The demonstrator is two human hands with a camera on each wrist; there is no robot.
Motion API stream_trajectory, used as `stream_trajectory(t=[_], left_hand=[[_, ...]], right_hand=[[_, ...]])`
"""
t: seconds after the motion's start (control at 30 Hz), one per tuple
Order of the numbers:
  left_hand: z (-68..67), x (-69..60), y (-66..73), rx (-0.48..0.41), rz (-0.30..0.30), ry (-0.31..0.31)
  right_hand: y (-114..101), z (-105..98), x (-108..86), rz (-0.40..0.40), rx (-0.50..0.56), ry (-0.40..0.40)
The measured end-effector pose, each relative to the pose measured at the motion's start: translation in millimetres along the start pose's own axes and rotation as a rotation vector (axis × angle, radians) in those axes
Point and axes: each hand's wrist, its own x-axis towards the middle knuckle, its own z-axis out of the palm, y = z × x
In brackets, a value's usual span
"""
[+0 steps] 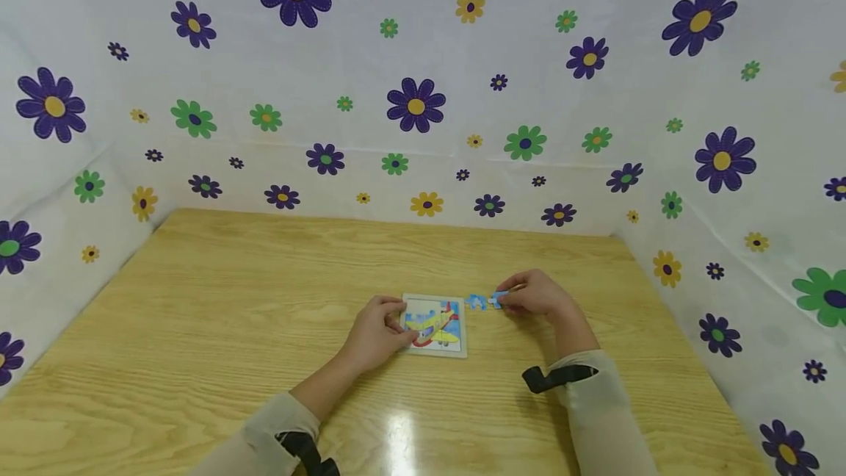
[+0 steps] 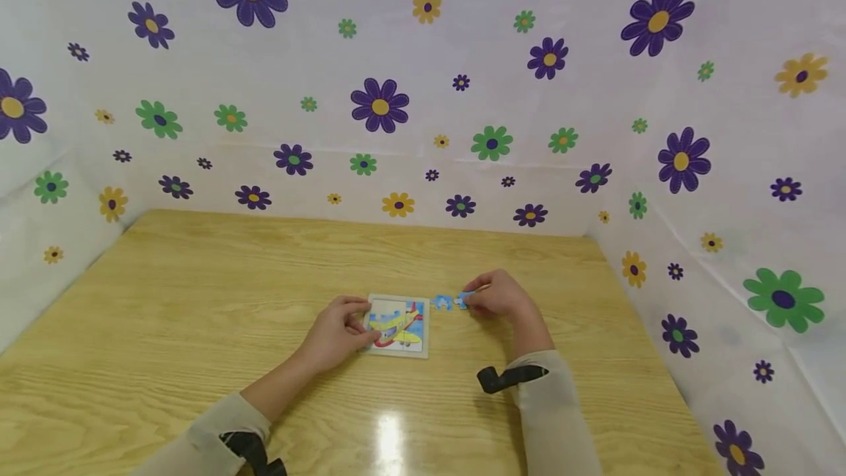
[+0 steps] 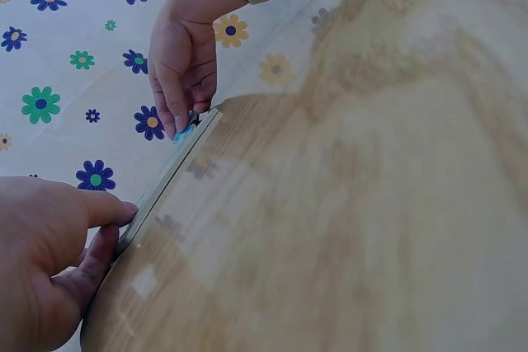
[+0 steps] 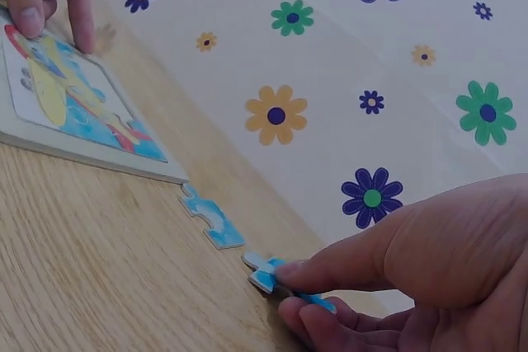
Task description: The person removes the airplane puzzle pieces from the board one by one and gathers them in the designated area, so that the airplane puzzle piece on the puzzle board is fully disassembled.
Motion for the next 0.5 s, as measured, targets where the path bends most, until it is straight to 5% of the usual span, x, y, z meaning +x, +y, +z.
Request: stream_trajectory(t=[0.5], left_hand=[[-0.8, 0.5, -3.2, -0.010, -0.004, -0.012]], right_hand=[[-1.6, 3.2, 0.9, 0.020, 0.018, 0.053]])
